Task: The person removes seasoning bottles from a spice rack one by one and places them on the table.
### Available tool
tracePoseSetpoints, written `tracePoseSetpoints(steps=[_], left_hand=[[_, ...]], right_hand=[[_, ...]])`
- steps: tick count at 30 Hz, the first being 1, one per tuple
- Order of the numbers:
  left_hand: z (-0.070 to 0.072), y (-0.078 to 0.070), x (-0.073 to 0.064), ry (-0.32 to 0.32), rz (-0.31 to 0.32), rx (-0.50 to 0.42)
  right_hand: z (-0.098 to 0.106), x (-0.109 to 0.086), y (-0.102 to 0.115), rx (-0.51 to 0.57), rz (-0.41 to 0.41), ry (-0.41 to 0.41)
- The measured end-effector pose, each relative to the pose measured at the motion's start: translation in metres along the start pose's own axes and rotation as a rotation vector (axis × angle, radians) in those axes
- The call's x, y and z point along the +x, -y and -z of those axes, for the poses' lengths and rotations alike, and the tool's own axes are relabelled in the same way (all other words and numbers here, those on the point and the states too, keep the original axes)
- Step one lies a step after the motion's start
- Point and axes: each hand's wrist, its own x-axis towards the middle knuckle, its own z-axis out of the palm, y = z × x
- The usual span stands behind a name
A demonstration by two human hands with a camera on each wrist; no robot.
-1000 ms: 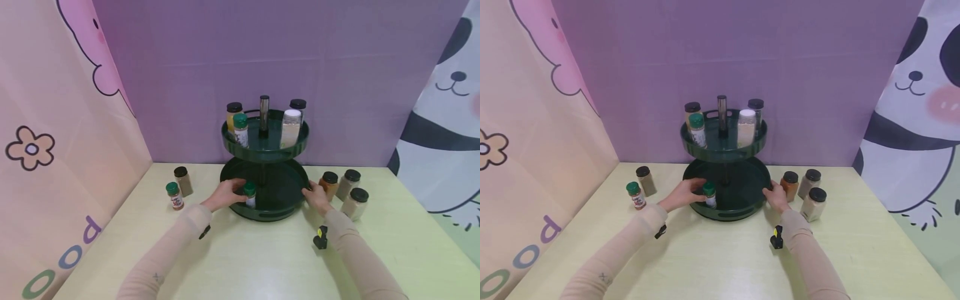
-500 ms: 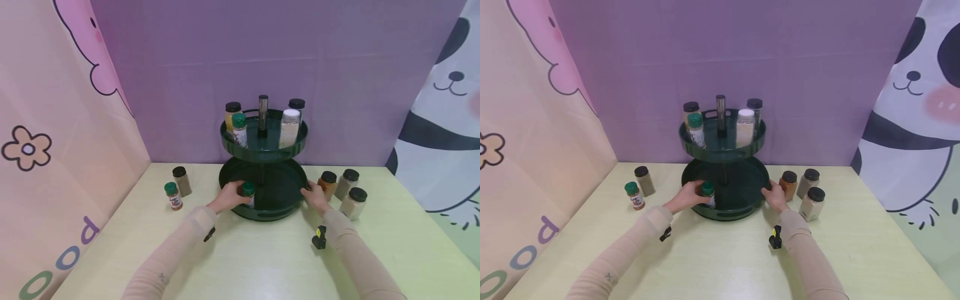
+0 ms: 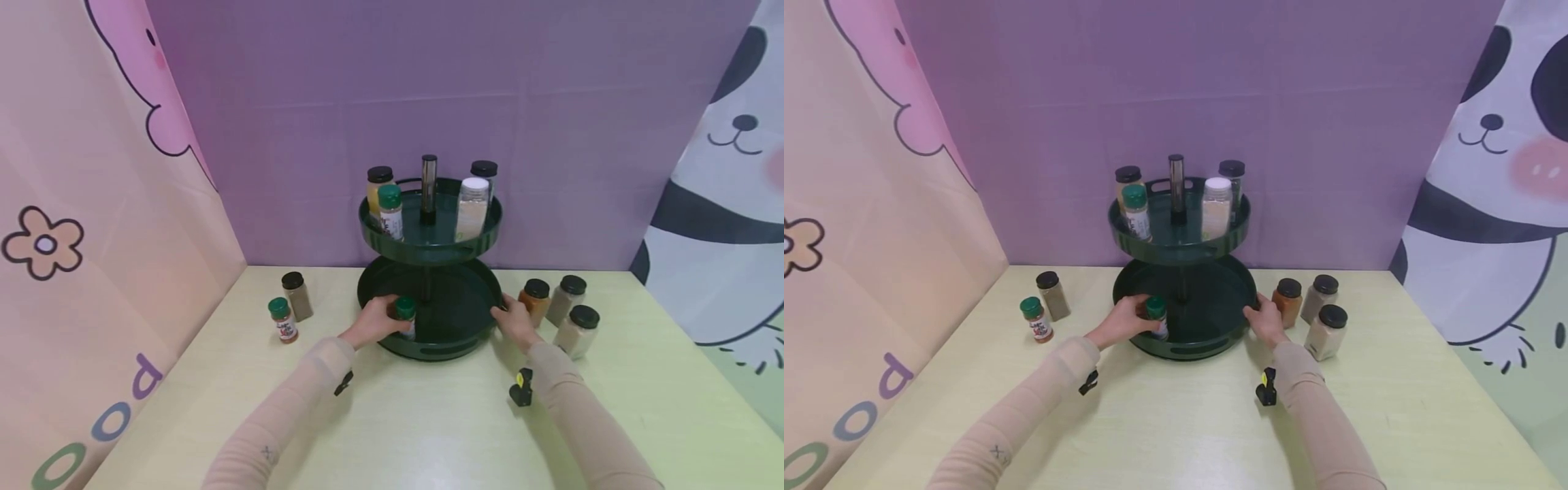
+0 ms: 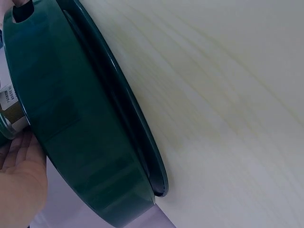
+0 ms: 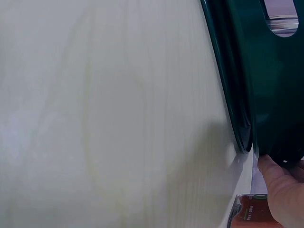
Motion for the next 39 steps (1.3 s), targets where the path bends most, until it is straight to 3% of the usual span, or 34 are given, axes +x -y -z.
tracePoseSetpoints(steps=[15,30,39], left_hand=[[0.004,-0.003,0.002,0.009,-0.002,-0.037],[0.025,-0.014,0.000,-0.012,-0.027,-0.099],[0.036,-0.018,-0.003,-0.016,0.006,-0.117]], right_hand=[[0.001,-0.002,0.004,0.000,-0.023,0.009],[-0.001,-0.003,0.005,-0.008,-0.001,0.002],[-0.001,0.000,0.003,-0.013,-0.035,0.005]])
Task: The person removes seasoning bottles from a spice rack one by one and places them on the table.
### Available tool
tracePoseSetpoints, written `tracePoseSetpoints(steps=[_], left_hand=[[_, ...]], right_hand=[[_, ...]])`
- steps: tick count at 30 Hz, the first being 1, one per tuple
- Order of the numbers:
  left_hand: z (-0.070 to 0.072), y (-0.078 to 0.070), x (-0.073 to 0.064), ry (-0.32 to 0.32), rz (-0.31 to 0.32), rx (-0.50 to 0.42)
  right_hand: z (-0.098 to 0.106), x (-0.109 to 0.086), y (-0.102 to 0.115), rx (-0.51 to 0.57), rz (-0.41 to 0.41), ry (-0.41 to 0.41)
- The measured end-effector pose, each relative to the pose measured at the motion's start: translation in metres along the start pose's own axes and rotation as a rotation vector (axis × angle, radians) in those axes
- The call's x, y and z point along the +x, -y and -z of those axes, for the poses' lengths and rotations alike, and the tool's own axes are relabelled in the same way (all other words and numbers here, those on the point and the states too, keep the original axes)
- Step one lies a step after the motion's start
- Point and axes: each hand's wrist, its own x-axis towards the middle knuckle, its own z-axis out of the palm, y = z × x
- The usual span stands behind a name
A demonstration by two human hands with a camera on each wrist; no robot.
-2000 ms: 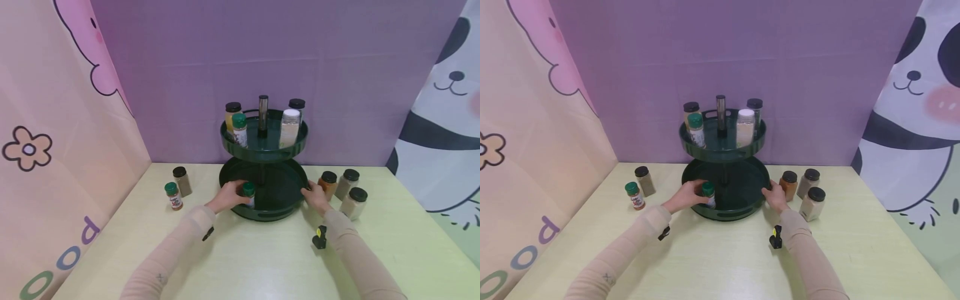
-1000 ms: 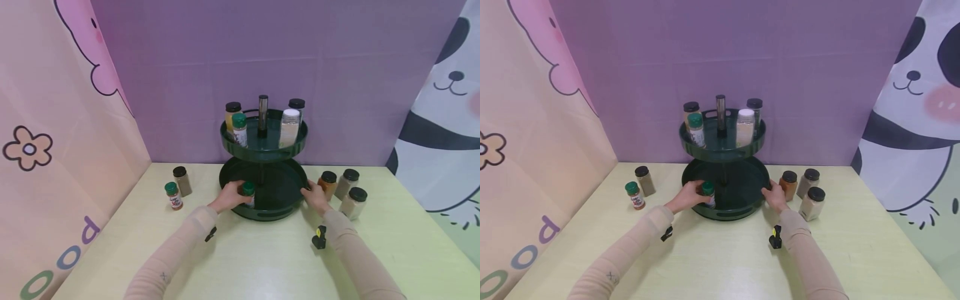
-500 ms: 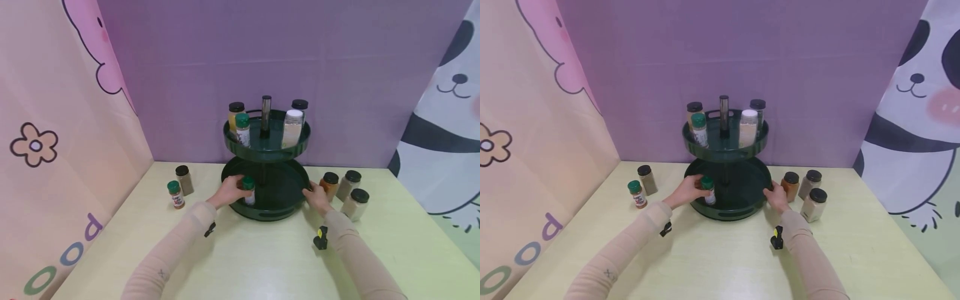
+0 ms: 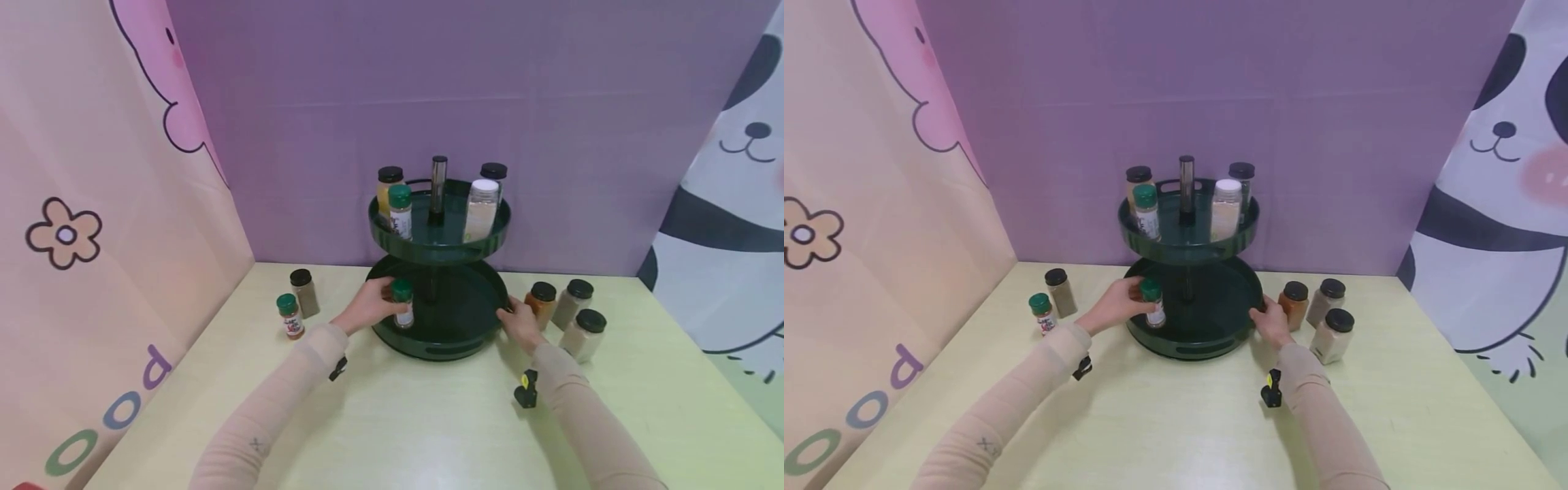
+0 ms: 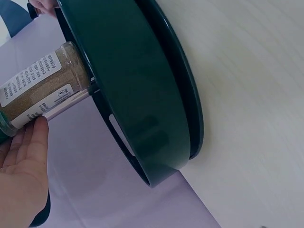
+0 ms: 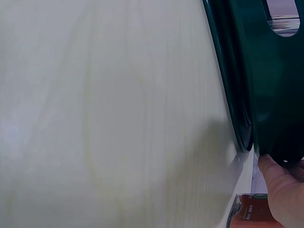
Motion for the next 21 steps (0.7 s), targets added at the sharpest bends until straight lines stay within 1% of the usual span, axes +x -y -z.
tracePoseSetpoints(steps=[5,9,14,21], left_hand=[[0.005,-0.001,-0.002,-0.006,0.024,0.008],[0.009,0.001,-0.004,-0.023,0.038,0.023],[0.013,0.004,-0.007,-0.042,0.036,0.036],[0.022,0.008,-0.013,-0.049,0.039,0.051]], right_hand=[[0.000,0.000,0.001,0.009,-0.013,0.007],[0.001,-0.001,0.001,0.006,-0.018,0.010],[0.000,-0.001,0.001,-0.005,-0.017,0.014],[0.000,0.002,-0.001,-0.003,-0.015,0.004]])
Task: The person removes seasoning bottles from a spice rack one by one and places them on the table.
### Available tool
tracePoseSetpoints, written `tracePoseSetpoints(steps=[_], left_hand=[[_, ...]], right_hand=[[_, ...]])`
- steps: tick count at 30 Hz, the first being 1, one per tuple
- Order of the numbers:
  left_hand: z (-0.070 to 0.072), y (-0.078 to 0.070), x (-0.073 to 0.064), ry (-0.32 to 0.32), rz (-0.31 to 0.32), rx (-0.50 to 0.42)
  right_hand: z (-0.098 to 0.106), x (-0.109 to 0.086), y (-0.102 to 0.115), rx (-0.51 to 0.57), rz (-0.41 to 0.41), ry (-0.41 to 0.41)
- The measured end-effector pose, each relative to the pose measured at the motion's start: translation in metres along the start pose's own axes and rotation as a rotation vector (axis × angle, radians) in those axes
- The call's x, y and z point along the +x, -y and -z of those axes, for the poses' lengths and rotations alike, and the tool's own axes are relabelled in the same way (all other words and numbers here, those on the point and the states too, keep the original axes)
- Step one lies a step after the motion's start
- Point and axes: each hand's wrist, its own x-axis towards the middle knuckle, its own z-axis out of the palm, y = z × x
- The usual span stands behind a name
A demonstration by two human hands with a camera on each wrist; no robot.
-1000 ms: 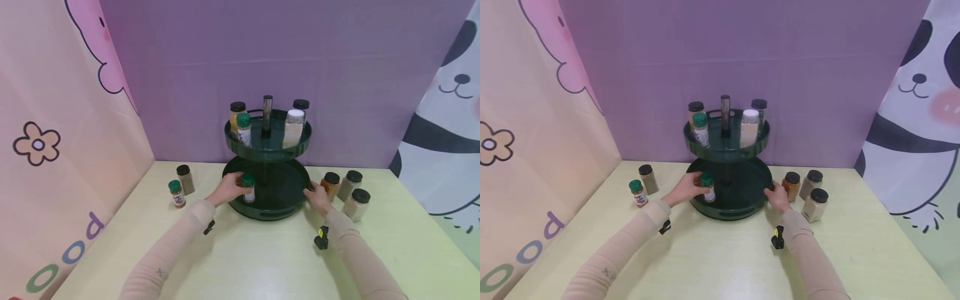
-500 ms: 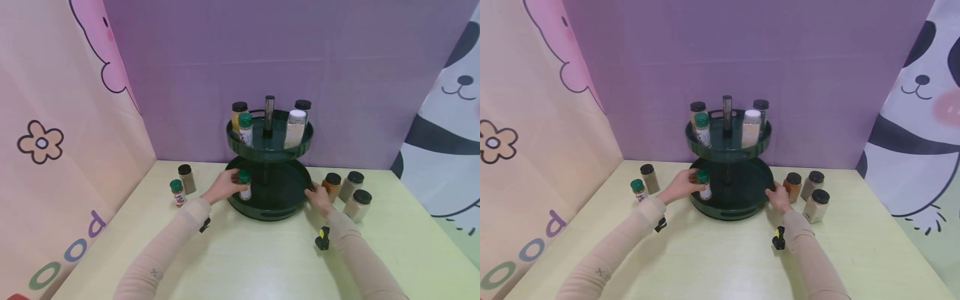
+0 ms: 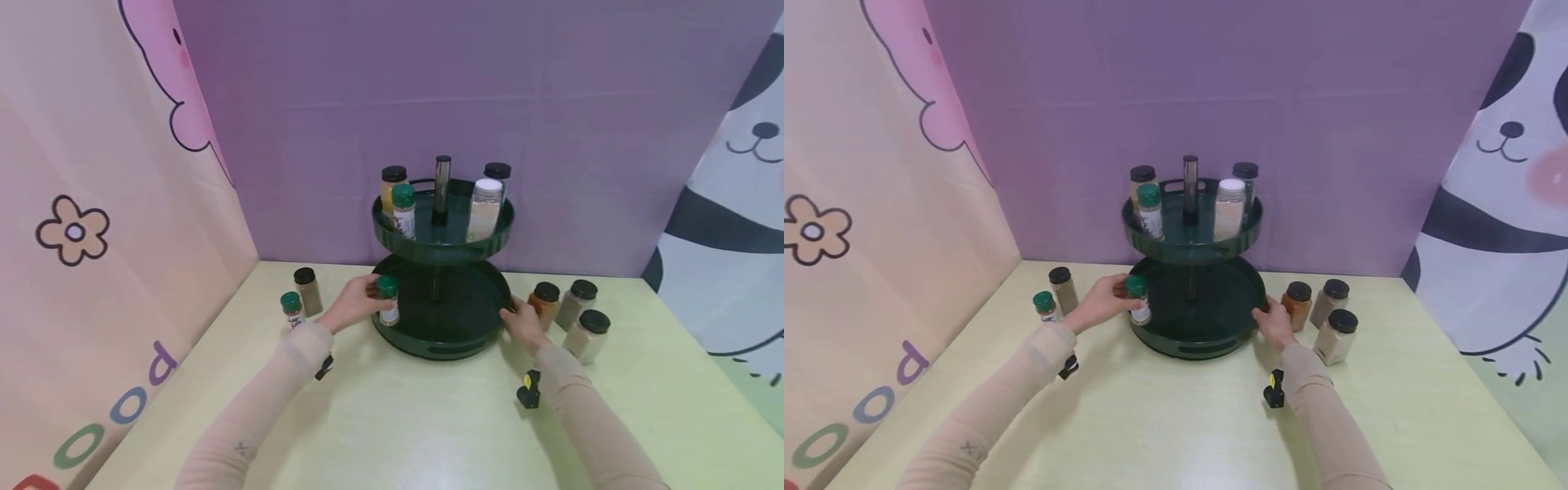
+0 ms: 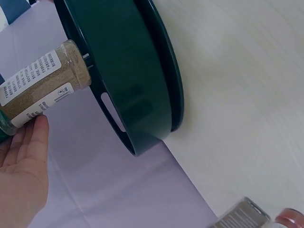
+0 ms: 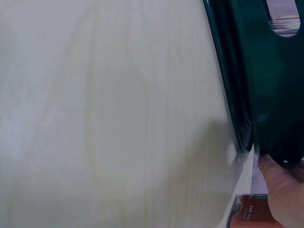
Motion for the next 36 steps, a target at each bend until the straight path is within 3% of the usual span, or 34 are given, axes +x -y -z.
tracePoseSetpoints(steps=[15,36], left_hand=[[0.018,0.016,-0.012,0.003,-0.018,-0.015],[0.040,0.038,-0.025,-0.018,0.078,0.007]], right_hand=[[0.002,-0.003,0.003,0.012,0.002,0.029],[0.001,-0.002,0.001,0.017,0.008,0.022]])
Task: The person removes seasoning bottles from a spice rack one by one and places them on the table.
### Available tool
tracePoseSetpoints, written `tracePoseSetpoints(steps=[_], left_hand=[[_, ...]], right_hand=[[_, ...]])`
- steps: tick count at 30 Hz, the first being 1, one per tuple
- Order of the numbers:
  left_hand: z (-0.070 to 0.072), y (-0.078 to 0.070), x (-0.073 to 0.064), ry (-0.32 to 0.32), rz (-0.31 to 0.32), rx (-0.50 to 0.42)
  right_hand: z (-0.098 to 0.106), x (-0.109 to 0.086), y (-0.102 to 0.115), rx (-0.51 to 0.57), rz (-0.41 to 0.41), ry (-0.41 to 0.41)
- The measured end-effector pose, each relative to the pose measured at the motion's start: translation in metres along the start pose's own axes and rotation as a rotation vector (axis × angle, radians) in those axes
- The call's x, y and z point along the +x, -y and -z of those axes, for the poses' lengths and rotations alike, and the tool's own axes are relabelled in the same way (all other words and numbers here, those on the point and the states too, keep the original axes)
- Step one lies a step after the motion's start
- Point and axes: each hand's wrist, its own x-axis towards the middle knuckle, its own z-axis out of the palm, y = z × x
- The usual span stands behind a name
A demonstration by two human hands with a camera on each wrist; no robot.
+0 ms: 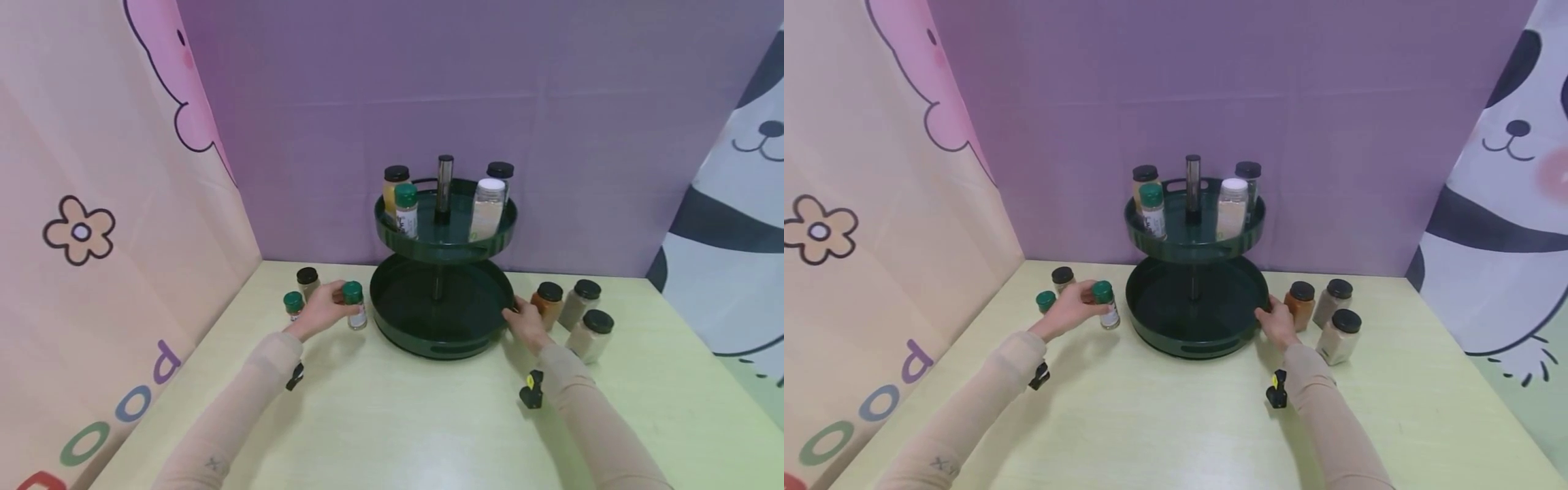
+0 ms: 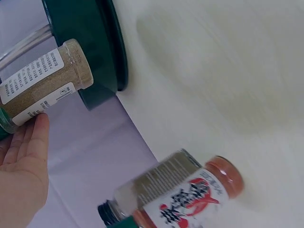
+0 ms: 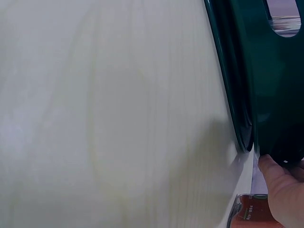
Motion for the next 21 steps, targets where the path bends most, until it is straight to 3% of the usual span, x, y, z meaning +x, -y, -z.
tracePoseSetpoints(steps=[8,21], left_hand=[[0.008,0.011,-0.007,-0.037,0.047,0.046],[0.013,0.026,-0.014,-0.037,0.111,0.044]], right_hand=[[-0.001,0.001,0.000,-0.005,-0.005,-0.002],[0.000,-0.001,0.001,-0.011,0.003,0.004]])
